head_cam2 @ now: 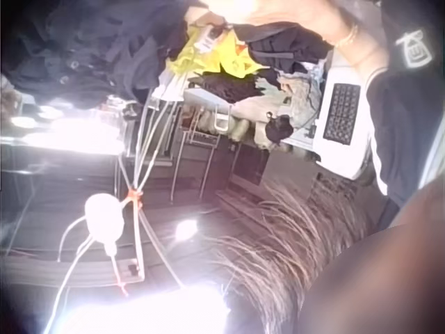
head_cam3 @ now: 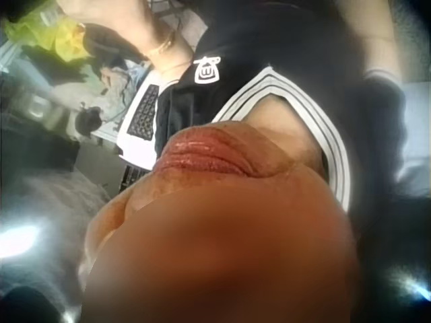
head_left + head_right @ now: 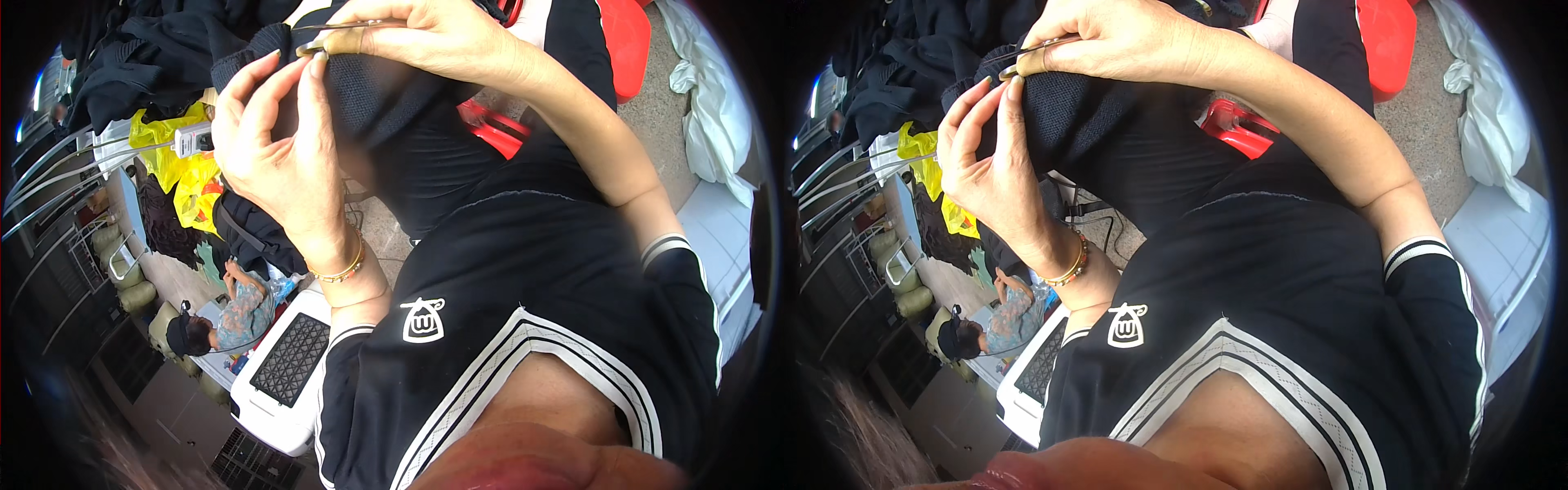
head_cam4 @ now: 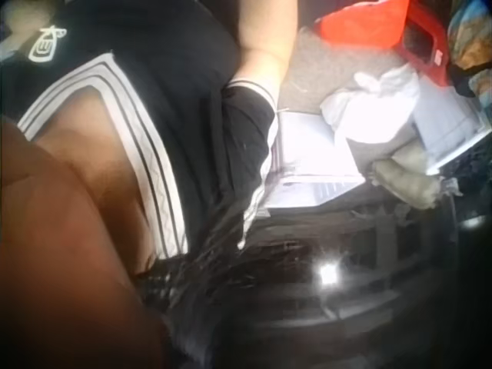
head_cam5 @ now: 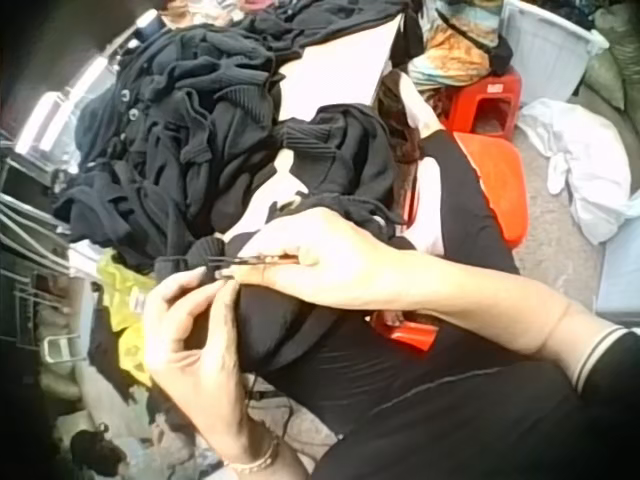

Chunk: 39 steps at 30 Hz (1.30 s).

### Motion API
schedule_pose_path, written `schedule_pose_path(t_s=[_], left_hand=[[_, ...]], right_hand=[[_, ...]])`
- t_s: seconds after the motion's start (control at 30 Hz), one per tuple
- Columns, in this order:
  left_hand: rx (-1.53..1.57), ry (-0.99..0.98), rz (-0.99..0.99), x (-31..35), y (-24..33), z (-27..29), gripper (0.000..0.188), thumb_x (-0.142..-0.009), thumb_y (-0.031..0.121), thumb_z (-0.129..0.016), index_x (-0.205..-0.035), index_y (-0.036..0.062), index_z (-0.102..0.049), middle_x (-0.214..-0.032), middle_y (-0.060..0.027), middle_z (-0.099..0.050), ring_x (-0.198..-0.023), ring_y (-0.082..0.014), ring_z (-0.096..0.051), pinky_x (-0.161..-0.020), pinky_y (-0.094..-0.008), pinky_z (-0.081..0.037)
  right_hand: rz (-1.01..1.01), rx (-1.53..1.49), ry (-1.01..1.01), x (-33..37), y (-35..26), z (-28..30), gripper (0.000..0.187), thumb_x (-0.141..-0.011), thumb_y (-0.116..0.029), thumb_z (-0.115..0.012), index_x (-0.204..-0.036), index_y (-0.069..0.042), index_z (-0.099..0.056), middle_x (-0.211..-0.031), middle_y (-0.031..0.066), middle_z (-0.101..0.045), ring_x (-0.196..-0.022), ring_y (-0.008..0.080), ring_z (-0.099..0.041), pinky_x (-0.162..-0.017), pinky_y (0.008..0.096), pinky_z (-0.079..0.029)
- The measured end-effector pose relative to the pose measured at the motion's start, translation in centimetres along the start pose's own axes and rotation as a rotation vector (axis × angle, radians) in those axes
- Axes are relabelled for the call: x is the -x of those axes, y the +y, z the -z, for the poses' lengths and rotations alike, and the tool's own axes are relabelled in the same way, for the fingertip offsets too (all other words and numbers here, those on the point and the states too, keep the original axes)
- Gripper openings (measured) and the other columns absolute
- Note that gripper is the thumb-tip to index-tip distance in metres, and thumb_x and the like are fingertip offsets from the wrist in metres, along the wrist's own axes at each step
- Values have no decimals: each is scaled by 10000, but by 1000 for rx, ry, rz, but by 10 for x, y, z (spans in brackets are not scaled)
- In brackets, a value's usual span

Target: Sewing buttons onto black garments using a needle and thread.

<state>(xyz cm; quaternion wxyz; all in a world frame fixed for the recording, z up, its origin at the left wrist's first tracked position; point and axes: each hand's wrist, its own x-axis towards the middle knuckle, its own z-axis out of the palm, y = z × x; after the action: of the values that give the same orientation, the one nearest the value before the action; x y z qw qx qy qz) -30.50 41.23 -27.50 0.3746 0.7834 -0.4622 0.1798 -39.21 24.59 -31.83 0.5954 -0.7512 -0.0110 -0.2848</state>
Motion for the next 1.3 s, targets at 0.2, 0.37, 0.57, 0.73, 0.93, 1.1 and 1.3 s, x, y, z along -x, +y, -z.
schedule_pose_path(t_s=[0.2, 0.37, 0.57, 0.73, 0.93, 1.1, 1.3], left_hand=[[22, 32, -107, -6, -7, -6, 89, -811, 91, -796, -858, 41, -740, -944, -71, -705, -862, -204, -660, -795, -315, -499], [-29, 8, -131, -9, -4, -8, 71, -888, 75, -707, -874, 18, -666, -887, -81, -696, -799, -223, -649, -730, -334, -484], [-46, 9, -83, -6, -5, -8, 81, -907, 89, -692, -903, 13, -667, -865, -89, -689, -752, -234, -636, -717, -340, -478], [-27, 8, -66, -7, -1, -9, 88, -922, 101, -683, -911, 15, -667, -870, -86, -689, -755, -231, -628, -706, -342, -472], [-70, 17, -51, 0, -3, -8, 103, -940, 146, -678, -954, 45, -671, -920, -60, -693, -779, -215, -594, -741, -333, -442], [-127, 21, -45, 3, 5, -9, 150, -970, 128, -660, -987, -21, -662, -934, -89, -705, -841, -157, -636, -789, -270, -502], [-98, 57, -38, 7, 4, -11, 127, -971, 105, -655, -978, -22, -656, -935, -90, -704, -831, -146, -631, -787, -256, -511]], right_hand=[[0, 313, 22, 3, -28, -2, 216, -931, -134, -689, -1074, 28, -695, -851, 118, -691, -732, 131, -591, -692, 267, -495], [-4, 71, 27, 5, -29, 11, 302, -914, -171, -720, -1138, 16, -640, -906, 109, -647, -752, 160, -617, -718, 275, -508], [623, 553, 180, 11, -20, 19, 293, -864, -143, -729, -1099, 10, -644, -842, 108, -589, -732, 264, -620, -636, 332, -522], [675, 821, 192, 11, -25, 16, 260, -825, -123, -726, -1041, 0, -649, -875, 115, -607, -760, 282, -626, -650, 355, -530], [668, 937, 210, 12, -30, 10, 229, -822, -110, -720, -1000, 11, -644, -888, 123, -607, -779, 283, -628, -653, 355, -531], [710, 959, 260, 11, -31, 9, 171, -829, -109, -703, -929, 12, -635, -862, 122, -591, -773, 273, -622, -638, 346, -526], [764, 1048, 288, 9, -29, 5, 118, -809, -101, -668, -853, -11, -604, -828, 108, -569, -749, 255, -608, -603, 335, -513]])
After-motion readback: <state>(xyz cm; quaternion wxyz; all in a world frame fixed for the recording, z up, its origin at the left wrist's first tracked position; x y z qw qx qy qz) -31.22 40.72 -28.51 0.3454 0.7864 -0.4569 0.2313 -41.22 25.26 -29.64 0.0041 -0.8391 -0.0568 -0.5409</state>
